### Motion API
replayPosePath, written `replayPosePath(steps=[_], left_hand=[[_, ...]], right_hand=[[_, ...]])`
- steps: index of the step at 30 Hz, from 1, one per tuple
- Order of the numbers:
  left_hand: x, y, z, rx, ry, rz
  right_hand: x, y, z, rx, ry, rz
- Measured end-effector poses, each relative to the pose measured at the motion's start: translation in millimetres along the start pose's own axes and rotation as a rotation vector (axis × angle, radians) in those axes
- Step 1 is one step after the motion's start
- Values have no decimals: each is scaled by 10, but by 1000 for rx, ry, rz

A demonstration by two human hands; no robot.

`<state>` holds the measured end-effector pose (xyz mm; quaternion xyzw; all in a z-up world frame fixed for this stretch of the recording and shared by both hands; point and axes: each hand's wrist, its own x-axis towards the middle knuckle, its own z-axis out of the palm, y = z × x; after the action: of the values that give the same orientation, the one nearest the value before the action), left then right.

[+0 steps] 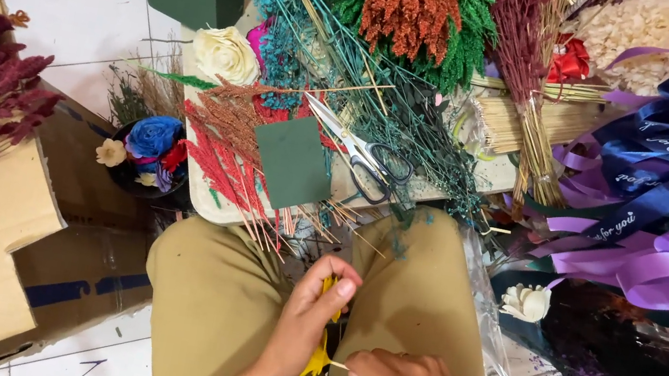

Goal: The person is assembling paper flowers by attaching them to wooden sticks and arranging them with various dried floral materials on a workspace.

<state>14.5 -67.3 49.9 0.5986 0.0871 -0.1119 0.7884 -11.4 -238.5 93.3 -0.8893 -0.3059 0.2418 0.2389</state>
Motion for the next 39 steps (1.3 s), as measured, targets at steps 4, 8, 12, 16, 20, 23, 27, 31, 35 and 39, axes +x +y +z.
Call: replayPosePath(steps=[4, 8, 12, 16, 20, 23, 27, 31, 35, 39], left_hand=[[-3, 6, -13, 32, -5, 46], [-13, 23, -26, 43, -134, 38], [-32, 42, -21, 56, -121, 69], [-54, 107, -17, 103, -113, 139], [-50, 119, -24, 218, -143, 252], [-5, 27, -59, 241, -144, 255], [278, -246, -257, 48, 115, -8], [412, -442, -608, -226, 414, -55], [257, -530, -656, -49, 374, -328], [165, -996, -627, -40, 269, -435]], right_hand=[[28, 3, 8, 141, 15, 105], [84, -29, -90, 292, -8, 46], [93, -57, -94, 417, -47, 143], [110, -69, -106, 471, -84, 229], [133, -45, -57, 697, -135, 277], [170, 48, 91, 880, -136, 258], [382, 156, 202, 726, -62, 189], [777, 329, -209, 565, -19, 121], [1504, 424, -569, 275, 317, 47], [2310, 615, -774, 77, 564, -104]])
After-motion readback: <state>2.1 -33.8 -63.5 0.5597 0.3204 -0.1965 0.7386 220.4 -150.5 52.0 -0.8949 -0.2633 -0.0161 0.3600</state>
